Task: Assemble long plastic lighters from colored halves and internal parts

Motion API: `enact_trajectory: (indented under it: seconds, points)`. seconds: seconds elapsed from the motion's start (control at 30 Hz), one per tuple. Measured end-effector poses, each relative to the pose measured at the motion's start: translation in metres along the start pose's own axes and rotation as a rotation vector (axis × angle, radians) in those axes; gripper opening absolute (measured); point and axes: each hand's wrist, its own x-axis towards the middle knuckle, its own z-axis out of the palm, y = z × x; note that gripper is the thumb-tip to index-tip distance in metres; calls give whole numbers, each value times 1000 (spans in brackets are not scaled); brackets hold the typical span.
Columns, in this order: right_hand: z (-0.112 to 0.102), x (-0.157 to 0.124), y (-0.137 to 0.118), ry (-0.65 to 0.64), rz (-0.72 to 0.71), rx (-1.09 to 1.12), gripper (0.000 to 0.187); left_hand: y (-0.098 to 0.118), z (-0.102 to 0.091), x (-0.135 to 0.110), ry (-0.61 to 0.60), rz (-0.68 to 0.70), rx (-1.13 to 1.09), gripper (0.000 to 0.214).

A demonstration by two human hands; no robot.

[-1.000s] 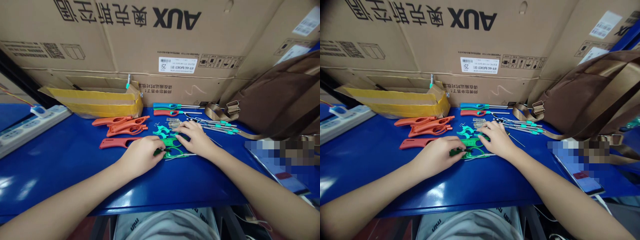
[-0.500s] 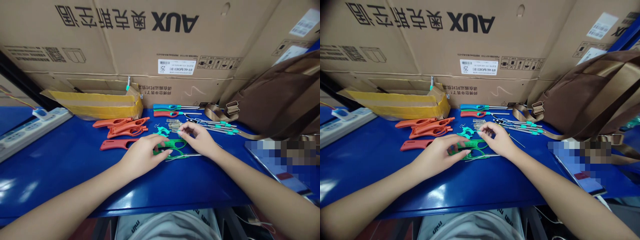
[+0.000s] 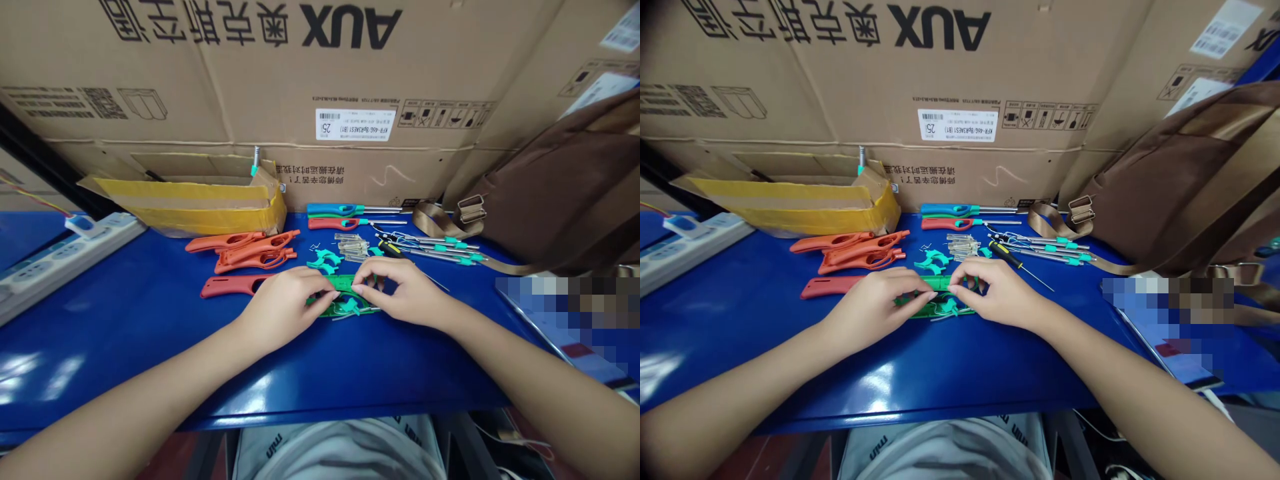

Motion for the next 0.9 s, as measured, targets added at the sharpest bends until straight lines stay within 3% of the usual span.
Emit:
enact_trajectory:
  seconds: [0.1, 0.2, 0.27, 0.53, 0.7, 0.9]
  points:
    - [-2, -2, -2, -120, -108, -198, 12, -1, 0, 0, 11, 18, 11, 13]
    - [-3, -4, -2, -257, -125, -402, 21, 0, 0, 0, -8, 14, 45, 16]
    - [-3, -5, 0, -292, -112, -424, 18, 0, 1, 0, -30, 7, 78, 18]
    - [-10, -3, 2, -213, -90, -194, 5, 2, -1, 0, -45, 4, 108, 21]
    - [-12, -2, -3, -200, -28, -11, 5, 6, -2, 0, -26, -9, 16, 17]
    - [-11, -3, -3, -160, -19, -39, 3, 7, -2, -1, -48, -18, 1, 13]
